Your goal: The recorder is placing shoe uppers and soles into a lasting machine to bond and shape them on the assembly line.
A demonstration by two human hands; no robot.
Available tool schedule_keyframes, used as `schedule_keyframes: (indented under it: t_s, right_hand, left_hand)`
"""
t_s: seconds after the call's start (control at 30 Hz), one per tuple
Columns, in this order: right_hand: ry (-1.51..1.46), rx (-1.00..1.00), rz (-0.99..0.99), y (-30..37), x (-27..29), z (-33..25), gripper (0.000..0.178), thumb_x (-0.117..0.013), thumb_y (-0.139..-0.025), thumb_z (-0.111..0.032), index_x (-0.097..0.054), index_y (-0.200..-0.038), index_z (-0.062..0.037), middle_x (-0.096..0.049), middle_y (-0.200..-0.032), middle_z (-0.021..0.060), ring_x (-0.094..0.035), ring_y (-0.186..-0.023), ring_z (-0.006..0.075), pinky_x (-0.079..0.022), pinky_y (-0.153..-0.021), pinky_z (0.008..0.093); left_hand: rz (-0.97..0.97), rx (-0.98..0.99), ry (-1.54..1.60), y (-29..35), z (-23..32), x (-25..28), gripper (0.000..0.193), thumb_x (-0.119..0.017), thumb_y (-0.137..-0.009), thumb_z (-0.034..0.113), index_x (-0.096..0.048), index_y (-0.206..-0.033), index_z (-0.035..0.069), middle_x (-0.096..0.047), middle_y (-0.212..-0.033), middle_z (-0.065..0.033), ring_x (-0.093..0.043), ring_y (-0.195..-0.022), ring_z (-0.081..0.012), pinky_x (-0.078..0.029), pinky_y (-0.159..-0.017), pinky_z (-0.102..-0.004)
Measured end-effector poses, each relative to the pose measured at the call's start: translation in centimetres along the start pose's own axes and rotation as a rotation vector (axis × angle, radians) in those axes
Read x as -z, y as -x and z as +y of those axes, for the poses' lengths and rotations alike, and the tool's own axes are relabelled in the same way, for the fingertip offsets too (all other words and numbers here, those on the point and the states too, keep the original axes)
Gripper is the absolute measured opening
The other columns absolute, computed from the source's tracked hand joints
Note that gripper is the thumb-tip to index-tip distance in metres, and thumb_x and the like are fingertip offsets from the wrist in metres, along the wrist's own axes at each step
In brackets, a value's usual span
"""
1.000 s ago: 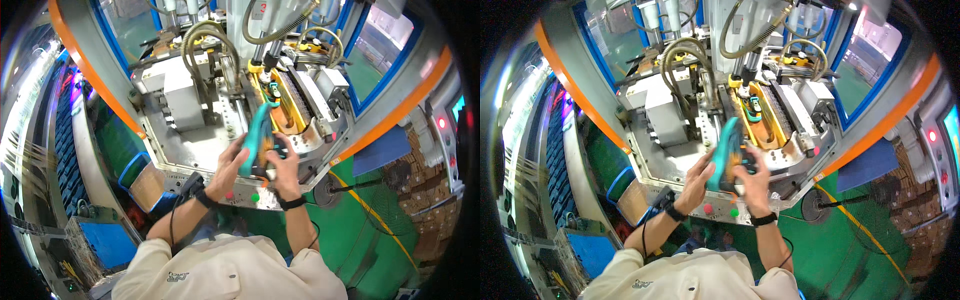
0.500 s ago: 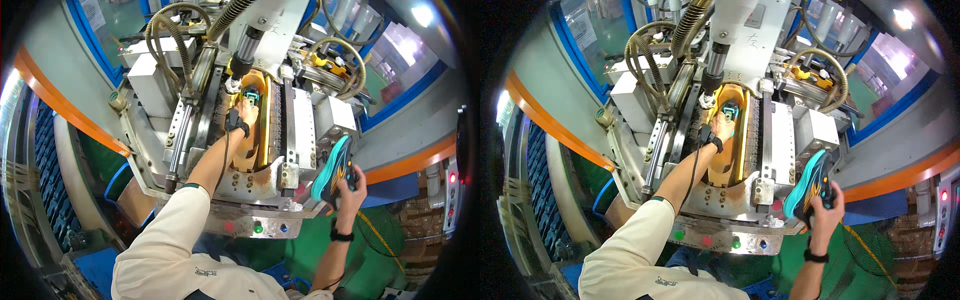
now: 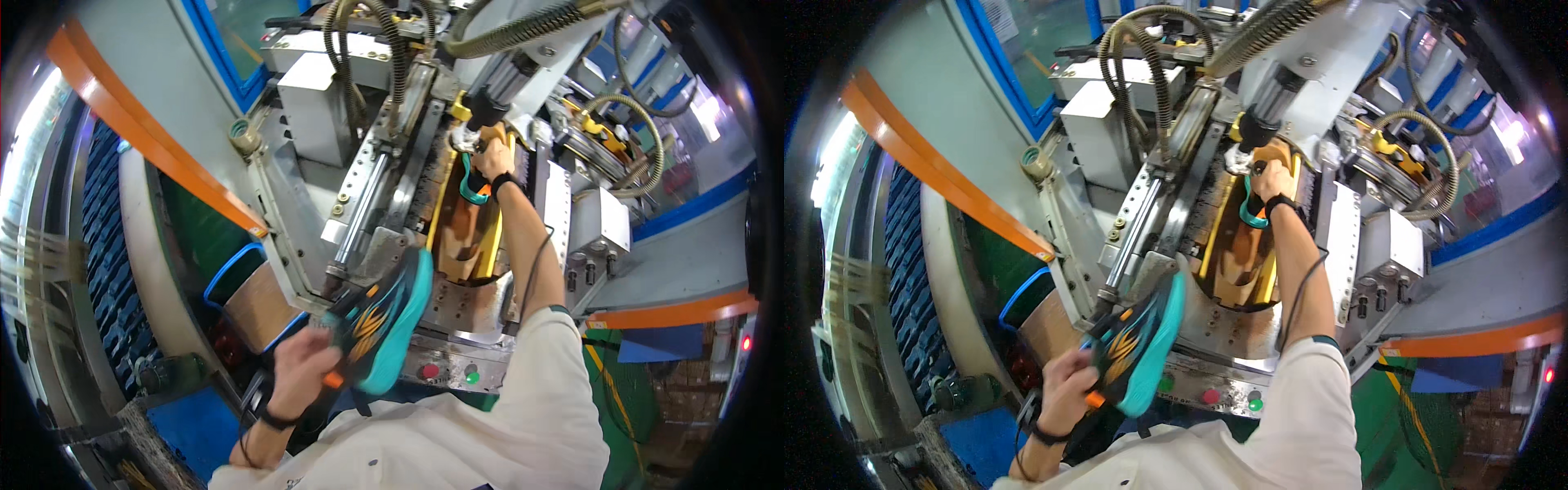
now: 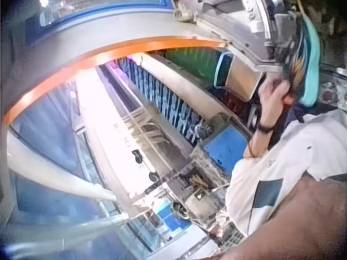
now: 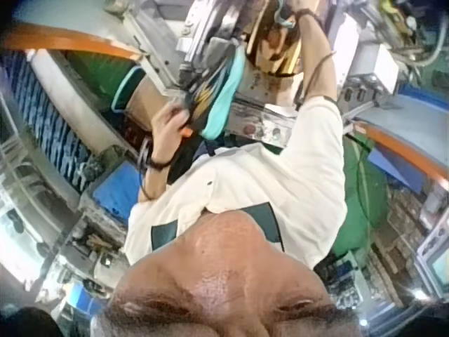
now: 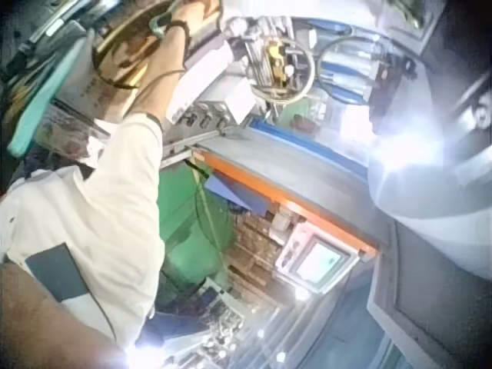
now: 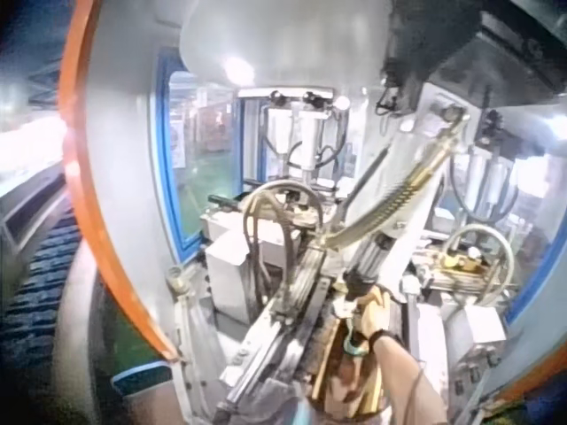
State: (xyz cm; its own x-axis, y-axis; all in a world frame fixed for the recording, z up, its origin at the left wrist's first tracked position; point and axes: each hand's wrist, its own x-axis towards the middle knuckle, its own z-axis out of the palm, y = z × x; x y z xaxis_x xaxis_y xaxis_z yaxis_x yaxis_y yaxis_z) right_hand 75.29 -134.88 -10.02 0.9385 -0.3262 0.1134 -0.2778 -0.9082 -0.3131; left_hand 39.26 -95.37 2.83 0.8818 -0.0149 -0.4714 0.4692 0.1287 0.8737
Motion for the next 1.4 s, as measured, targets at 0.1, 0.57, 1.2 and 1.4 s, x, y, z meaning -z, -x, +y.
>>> schedule_keyframes:
  t_s: [0.1,0.57,1.2,1.4]
  right_hand:
    - [-0.002,-0.071,0.058,2.1,-4.9,-5.8,0.030,-0.064,-0.078,-0.015,-0.054,-0.103,-0.0016,-0.070,-0.095,0.0235,-0.070,-0.093,0.0386,-0.056,-0.081,0.0466]
    - [-0.573,0.822,-0.441,39.9,0.9,-9.2,0.013,-0.059,-0.089,-0.005,-0.066,-0.100,-0.0014,-0.064,-0.092,0.0170,-0.062,-0.080,0.0318,-0.049,-0.072,0.0390]
    - [-0.807,1.193,-0.361,50.9,1.8,-29.1,0.023,-0.062,-0.091,-0.006,-0.064,-0.114,-0.0016,-0.065,-0.096,0.0089,-0.058,-0.079,0.0186,-0.048,-0.068,0.0312]
    - [-0.916,1.776,-0.237,69.4,21.1,-49.7,0.016,-0.063,-0.088,-0.004,-0.064,-0.104,-0.0036,-0.063,-0.090,0.0058,-0.056,-0.074,0.0153,-0.046,-0.066,0.0282]
  left_hand:
    - [0.288,-0.067,0.263,7.3,-2.0,4.2,0.026,-0.058,-0.076,-0.002,-0.064,-0.101,-0.006,-0.070,-0.092,-0.0095,-0.067,-0.081,-0.0138,-0.054,-0.077,-0.0273]
    - [1.018,0.000,0.753,22.6,-17.6,-0.4,0.020,-0.063,-0.090,0.012,-0.064,-0.103,-0.004,-0.066,-0.096,-0.0097,-0.065,-0.086,-0.0159,-0.054,-0.072,-0.0277]
    - [2.025,-0.182,0.893,41.4,-43.6,22.2,0.025,-0.075,-0.078,0.015,-0.067,-0.081,-0.009,-0.065,-0.074,-0.0102,-0.064,-0.063,-0.0193,-0.057,-0.059,-0.0319]
    - [2.104,0.323,0.241,41.8,-48.9,36.4,0.037,-0.069,-0.080,0.030,-0.066,-0.096,-0.004,-0.069,-0.084,-0.0234,-0.068,-0.081,-0.0373,-0.053,-0.076,-0.0445]
